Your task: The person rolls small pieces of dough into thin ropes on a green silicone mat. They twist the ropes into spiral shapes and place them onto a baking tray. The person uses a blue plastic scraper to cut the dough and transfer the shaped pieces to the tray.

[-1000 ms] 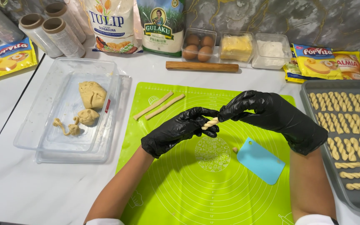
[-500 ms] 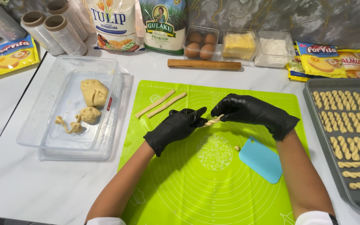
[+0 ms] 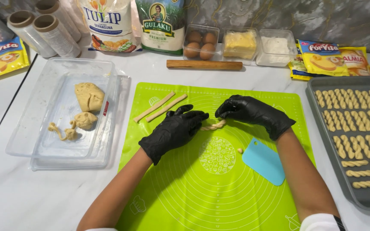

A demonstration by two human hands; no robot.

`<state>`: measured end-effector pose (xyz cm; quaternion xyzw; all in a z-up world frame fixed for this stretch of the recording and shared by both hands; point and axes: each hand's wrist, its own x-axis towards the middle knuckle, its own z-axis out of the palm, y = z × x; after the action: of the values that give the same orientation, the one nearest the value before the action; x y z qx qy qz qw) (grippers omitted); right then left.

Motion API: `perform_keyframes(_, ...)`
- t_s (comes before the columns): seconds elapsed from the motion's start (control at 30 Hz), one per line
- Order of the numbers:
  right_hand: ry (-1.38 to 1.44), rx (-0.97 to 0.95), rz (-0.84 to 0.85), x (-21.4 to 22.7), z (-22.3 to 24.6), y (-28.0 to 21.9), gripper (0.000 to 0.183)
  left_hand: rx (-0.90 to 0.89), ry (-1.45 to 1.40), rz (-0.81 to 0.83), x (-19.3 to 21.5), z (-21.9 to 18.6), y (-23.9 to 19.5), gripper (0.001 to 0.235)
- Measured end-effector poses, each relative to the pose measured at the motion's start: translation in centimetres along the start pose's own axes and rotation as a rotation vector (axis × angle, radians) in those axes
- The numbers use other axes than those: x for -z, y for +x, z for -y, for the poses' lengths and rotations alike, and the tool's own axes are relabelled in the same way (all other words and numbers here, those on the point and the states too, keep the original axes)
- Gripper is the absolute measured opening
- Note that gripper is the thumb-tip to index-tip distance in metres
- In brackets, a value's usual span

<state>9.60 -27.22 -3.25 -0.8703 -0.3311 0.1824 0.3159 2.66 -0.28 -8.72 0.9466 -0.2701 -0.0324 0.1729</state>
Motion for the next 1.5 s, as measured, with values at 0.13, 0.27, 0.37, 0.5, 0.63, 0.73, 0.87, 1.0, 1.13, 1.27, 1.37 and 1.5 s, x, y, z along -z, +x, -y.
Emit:
perform_keyframes(0.13, -0.051, -0.007, 0.004, -1.9, -3.9, 0.5, 0.023, -0.037, 0.019, 0.103, -0.4, -1.3, -1.3, 0.050)
perform_keyframes(0.27, -0.015, -0.266, -0.013, -2.0, -0.3, -2.3, 0.025, -0.045, -0.016, 0.134, -0.8, -0.5, -1.6, 0.057)
perform_keyframes(0.37, -0.122, -0.433, -0.011, -1.5, 5.2, -5.1, 0.036, -0.075, -0.040, 0.114, -1.2, 0.3, -1.6, 0.058)
perform_keyframes(0.5, -0.554, -0.050, -0.469, -5.5, -2.5, -14.0, 0.094, -0.156, -0.081, -0.040, -3.1, 1.6, -1.6, 0.062)
perform_keyframes(0.63, -0.424, -0.908, 0.091, -5.0, -0.3, -17.3, 0.129, -0.199, -0.090, -0.142, -4.1, 2.0, -2.1, 0.063)
perform_keyframes(0.73, -0.294, -0.885, -0.020, -5.9, -3.5, -18.1, 0.128, -0.228, -0.054, -0.255, -4.8, 2.1, -2.5, 0.063)
perform_keyframes(0.87, -0.253, -1.023, 0.156, -3.9, -2.0, -15.9, 0.109, -0.290, 0.066, -0.390, -4.9, 2.1, -2.8, 0.056)
perform_keyframes(1.0, -0.026, -1.002, 0.067, -3.9, -1.7, -17.7, 0.090, -0.264, 0.070, -0.389, -5.0, 2.1, -3.0, 0.059)
perform_keyframes(1.13, 0.701, -0.976, -0.162, -4.2, 0.4, -18.8, 0.041, -0.277, 0.071, -0.414, -5.2, 2.1, -2.8, 0.057)
perform_keyframes(1.27, -0.247, -0.413, 0.110, -2.6, 4.0, -15.2, 0.028, -0.290, 0.097, -0.456, -5.4, 2.2, -2.8, 0.056)
perform_keyframes(1.37, -0.243, -0.316, -0.059, -1.5, 5.8, -9.4, 0.029, -0.217, 0.054, -0.241, -3.7, 1.8, -2.8, 0.057)
perform_keyframes(1.5, -0.124, -0.384, -0.102, -0.9, 11.1, -2.3, 0.077, -0.145, 0.010, -0.050, -2.9, 1.5, -2.9, 0.056)
